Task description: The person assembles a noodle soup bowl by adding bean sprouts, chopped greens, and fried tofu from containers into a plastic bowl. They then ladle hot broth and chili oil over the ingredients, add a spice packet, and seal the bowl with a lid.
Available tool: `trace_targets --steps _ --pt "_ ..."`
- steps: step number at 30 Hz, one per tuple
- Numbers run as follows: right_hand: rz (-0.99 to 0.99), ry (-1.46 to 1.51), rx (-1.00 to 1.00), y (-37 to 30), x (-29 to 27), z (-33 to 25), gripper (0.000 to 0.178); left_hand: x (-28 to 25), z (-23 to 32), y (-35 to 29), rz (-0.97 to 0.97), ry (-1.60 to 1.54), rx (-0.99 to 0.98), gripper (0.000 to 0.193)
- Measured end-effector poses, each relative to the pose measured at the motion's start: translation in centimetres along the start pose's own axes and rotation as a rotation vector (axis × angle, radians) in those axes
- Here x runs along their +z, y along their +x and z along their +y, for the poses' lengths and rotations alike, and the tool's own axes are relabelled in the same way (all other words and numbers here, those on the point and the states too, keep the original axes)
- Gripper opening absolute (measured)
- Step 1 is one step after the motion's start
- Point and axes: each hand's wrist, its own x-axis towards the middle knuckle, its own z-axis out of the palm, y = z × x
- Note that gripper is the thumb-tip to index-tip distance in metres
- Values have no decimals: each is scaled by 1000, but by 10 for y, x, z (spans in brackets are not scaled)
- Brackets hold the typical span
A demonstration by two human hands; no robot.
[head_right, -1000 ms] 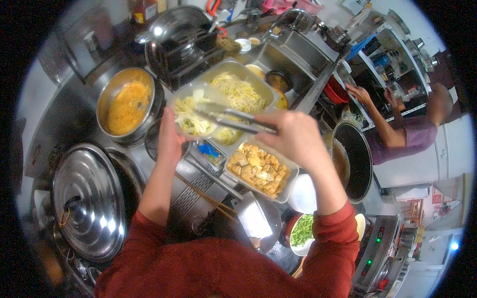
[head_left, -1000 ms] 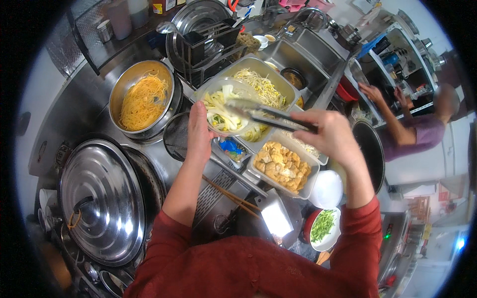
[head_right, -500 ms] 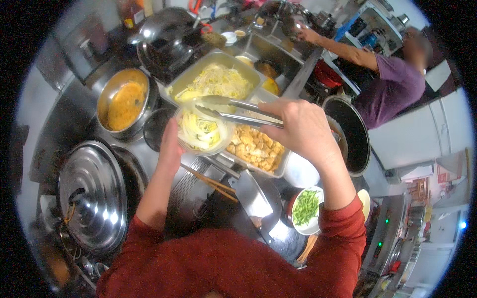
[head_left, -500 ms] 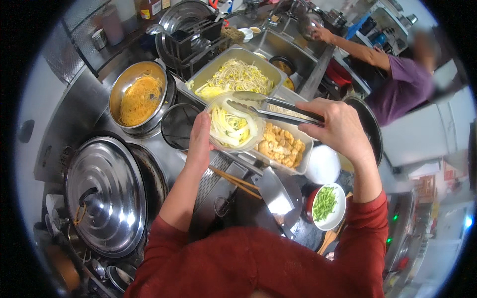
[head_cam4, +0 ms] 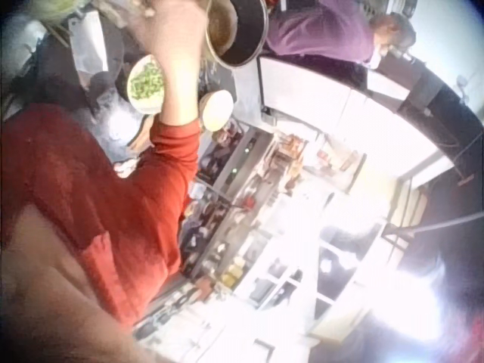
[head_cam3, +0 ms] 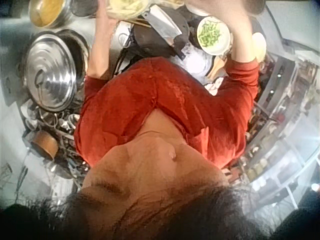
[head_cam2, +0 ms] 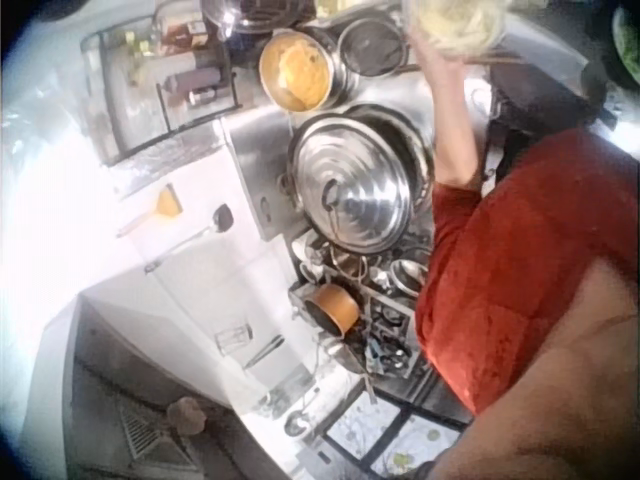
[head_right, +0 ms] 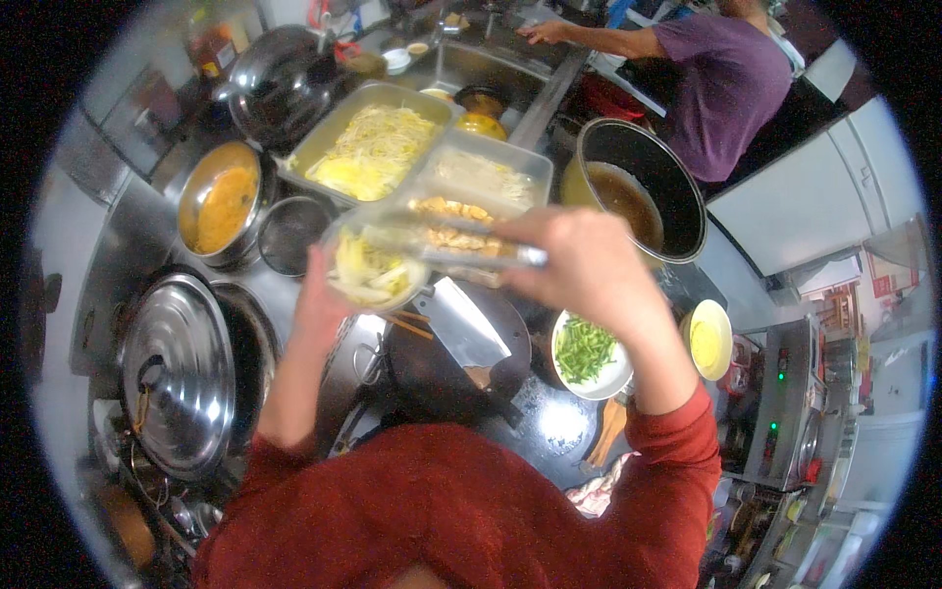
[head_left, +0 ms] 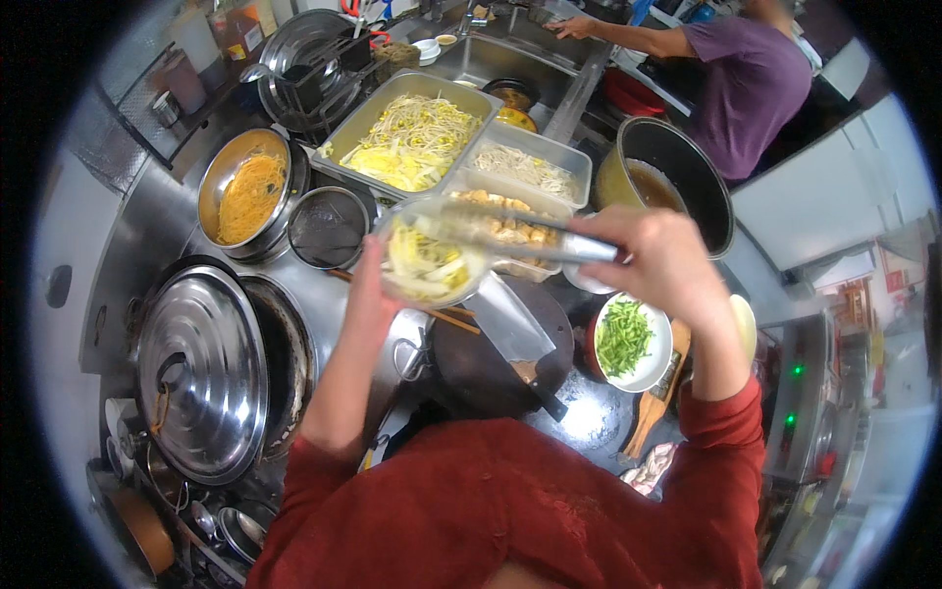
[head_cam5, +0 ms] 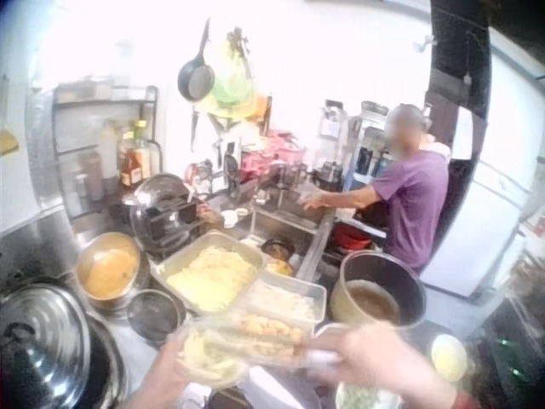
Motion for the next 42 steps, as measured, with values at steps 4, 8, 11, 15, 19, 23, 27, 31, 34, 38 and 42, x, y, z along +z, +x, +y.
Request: trace_targets --steps 4,8,11,15,19,23,27,31,34,38,42 --pt "-45 -353 195 -7 3 53 31 -27 -5 -19 132 134 72 60" --pt "-304 -424 345 0 66 85 35 -38 -20 -33 108 151 55 62" --pt "-255 -303 299 4 103 100 46 -36 -28 -38 119 81 96 61" --pt "-216 -198 244 9 136 105 41 -32 -32 -38 119 66 84 61" --pt "-127 -120 236 0 131 103 33 -31 -44 -27 230 46 64 61" --pt "10 15 217 -15 84 94 32 -31 -55 -11 242 20 78 61" --pt "6 204 202 -23 50 64 36 -26 -63 1 223 29 91 55" --pt "73 169 132 -18 45 56 38 -16 -62 6 157 49 131 57" --pt "32 0 264 -7 59 77 38 -13 -56 7 186 32 95 59" --pt "-77 -211 349 14 114 98 38 -19 -49 3 95 -147 79 60" --pt "-170 -177 384 23 139 107 34 -31 -47 2 176 -128 66 60"
